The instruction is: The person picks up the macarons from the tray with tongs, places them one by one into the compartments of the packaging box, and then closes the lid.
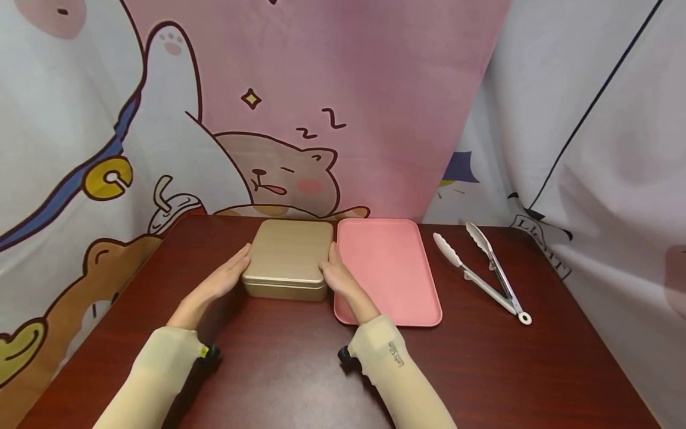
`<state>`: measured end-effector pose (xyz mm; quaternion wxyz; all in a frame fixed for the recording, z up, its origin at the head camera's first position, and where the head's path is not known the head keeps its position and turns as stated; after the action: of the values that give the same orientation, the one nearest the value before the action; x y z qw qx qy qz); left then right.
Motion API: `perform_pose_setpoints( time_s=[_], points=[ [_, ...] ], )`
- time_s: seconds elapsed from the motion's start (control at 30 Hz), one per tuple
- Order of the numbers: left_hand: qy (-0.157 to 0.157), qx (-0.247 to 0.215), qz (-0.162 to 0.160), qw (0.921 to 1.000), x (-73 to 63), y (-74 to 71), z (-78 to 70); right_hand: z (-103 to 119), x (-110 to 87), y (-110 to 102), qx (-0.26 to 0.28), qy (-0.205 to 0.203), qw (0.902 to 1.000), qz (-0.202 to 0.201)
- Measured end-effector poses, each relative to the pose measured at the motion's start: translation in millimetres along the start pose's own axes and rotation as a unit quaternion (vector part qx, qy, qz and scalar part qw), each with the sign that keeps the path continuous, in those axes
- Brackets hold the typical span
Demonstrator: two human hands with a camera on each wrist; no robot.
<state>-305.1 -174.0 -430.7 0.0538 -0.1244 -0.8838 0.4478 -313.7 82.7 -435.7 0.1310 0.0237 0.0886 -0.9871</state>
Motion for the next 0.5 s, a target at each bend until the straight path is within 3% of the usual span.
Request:
perform_pose_setpoints(
  time_s=[0.23, 0.5],
  points=[
    [0.009, 0.019, 0.006, 0.9998, -4.0, -1.3, 0.8, 3, -7.0, -1, -0.033, -0.001, 0.9993, 0.016],
    [0.017, 0.007, 0.009, 0.9998, -8.2, -0.1, -1.0, 0, -11.4, -5, -0.041, 0.0, 0.9981, 0.047]
  ],
)
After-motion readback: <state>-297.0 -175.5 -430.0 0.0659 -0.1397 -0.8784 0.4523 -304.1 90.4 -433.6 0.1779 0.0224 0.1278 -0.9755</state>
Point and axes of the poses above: each hand's wrist, its own x-axis towards the middle knuckle, its own y-axis out of the palm, z = x × y, the point moved 4 cm from there along x, towards the middle knuckle, and after that the axes turned 12 degrees about x, right-handed, at the moved point
